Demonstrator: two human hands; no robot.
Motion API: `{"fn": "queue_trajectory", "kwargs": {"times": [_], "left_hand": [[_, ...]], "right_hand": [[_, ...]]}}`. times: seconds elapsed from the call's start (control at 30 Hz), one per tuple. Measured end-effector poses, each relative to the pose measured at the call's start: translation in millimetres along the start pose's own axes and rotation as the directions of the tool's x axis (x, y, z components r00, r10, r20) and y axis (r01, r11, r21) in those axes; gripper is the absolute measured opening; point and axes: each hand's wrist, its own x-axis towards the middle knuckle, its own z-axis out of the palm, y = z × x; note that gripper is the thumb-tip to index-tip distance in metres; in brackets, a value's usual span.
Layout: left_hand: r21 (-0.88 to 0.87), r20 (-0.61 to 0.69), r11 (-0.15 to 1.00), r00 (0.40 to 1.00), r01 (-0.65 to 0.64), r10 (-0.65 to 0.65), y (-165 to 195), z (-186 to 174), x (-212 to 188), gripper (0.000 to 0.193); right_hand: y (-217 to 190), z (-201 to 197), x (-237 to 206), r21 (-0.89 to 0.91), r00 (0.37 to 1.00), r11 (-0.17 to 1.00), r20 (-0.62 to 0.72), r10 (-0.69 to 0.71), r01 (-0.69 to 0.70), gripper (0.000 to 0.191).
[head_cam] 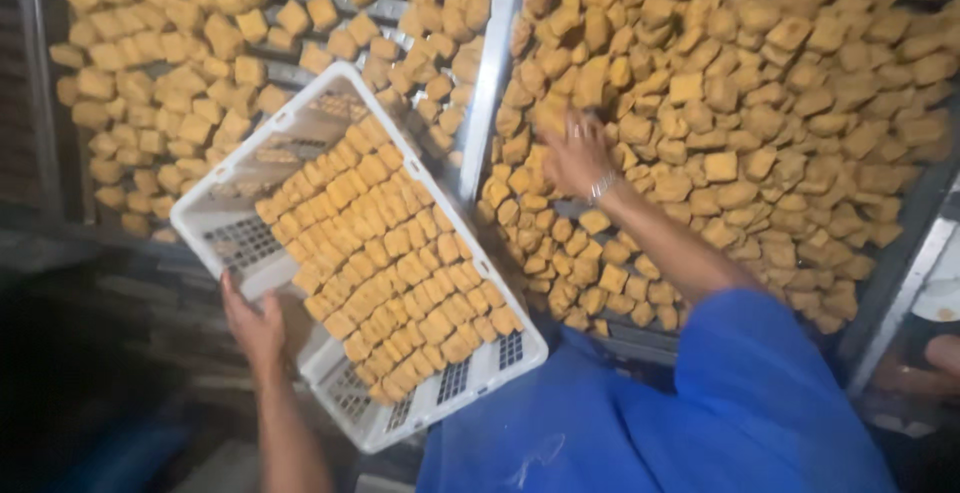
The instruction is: The person picks yellow fermented food blocks one at a time from large metal drying racks and arranges them in neat rows inside a white plastic basket held on their lap. They occasionally reposition the basket and press the blocks into aligned rows as the basket fills.
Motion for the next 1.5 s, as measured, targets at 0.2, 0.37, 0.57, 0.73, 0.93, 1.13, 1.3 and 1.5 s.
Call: {"fn": "queue_trajectory", "kwargs": {"times": [0.2, 0.37, 0.57, 0.73, 0.93, 1.13, 1.3, 1.5], "left_hand": [[0.031, 0.001, 1.0, 1.0, -0.006, 0.006, 7, -1, -2, 0.073], [0.108, -0.008, 0.994, 1.0, -0.015, 0.016, 14, 1, 3, 0.071], [0.128, -0.018, 0.991, 0.999, 0.034, -0.031, 11, 1, 2, 0.068], [0.125, 0.001, 0.992, 1.0, 0.013, -0.013, 8, 2, 6, 0.069], [0.075, -0.01, 0.997, 1.0, 0.006, -0.005, 10, 3, 7, 0.072], [0.067, -0.003, 0.993, 0.996, 0.093, -0.093, 21, 3, 16, 0.073], [0.061, -0.059, 0.994, 0.994, 0.092, -0.088, 37, 4, 21, 0.073], [0.052, -0.027, 0.997, 0.998, 0.055, -0.053, 42, -1, 18, 0.072]], "right_hand": [[43, -46, 8, 0.25, 0.869, 0.91, 0.457, 0.19, -0.331, 0.037], [82, -110, 150, 0.298, 0.94, 0.948, -0.34, -0.007, 0.115, 0.036], [28, -75, 192, 0.001, 0.997, 0.997, -0.006, 0.072, -0.072, 0.059], [20, -51, 117, 0.1, 0.985, 0.983, 0.092, 0.144, -0.153, 0.039], [-25, -50, 13, 0.042, 0.946, 0.948, -0.096, -0.31, 0.315, 0.029], [69, -99, 116, 0.402, 0.958, 0.915, -0.267, 0.108, 0.009, 0.023], [120, -117, 198, 0.186, 0.916, 0.911, -0.097, 0.39, -0.369, 0.026], [102, -74, 164, 0.118, 0.872, 0.873, -0.079, 0.483, -0.473, 0.036]]}}
